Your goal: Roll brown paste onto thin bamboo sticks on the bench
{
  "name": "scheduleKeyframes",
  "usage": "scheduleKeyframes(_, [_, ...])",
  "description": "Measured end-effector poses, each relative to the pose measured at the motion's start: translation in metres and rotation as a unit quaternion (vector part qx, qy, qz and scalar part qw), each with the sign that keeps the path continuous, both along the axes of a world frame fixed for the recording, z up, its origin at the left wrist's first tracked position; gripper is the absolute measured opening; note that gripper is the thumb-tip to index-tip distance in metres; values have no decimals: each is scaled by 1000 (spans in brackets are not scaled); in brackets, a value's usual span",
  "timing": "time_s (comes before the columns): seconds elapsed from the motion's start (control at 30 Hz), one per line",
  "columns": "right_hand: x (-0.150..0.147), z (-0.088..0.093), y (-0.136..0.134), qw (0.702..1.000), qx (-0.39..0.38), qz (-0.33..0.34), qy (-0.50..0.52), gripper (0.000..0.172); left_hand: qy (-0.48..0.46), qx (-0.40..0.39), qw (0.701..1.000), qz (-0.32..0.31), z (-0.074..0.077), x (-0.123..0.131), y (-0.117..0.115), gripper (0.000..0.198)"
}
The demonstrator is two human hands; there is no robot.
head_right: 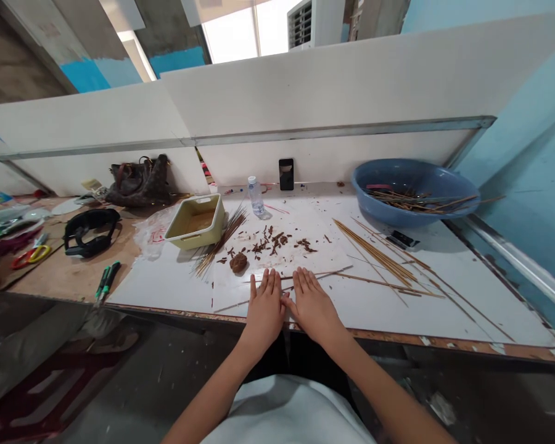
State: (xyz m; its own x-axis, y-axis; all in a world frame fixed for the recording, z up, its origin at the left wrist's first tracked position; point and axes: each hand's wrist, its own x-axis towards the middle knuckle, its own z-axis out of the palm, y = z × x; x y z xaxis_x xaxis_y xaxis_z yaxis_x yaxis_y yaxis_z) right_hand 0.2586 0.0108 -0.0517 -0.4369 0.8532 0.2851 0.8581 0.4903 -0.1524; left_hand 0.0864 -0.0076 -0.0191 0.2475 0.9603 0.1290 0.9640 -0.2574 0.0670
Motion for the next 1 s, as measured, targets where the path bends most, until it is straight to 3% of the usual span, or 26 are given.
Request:
scheduleKeyframes(0.13, [5, -3, -13, 1000, 1, 7, -16, 81, -5, 20, 1000, 14, -8, -2, -15, 66])
scheduleKeyframes(0.37, [-6, 11, 17, 999, -21, -14, -21, 84, -14, 7, 999, 39, 2, 3, 11, 67])
scheduleKeyframes(0.6, [2, 5, -2, 1000, -9, 1, -22, 79, -25, 19, 997, 73, -9, 1, -15, 63])
scheduleKeyframes(0.8, [-4, 17, 19, 998, -43, -19, -36, 84, -39, -11, 994, 103, -1, 7, 8, 64])
scheduleKeyframes(1.0, [3, 2, -3, 1000, -7, -1, -17, 85, -34, 3, 995, 89, -6, 1, -11, 63])
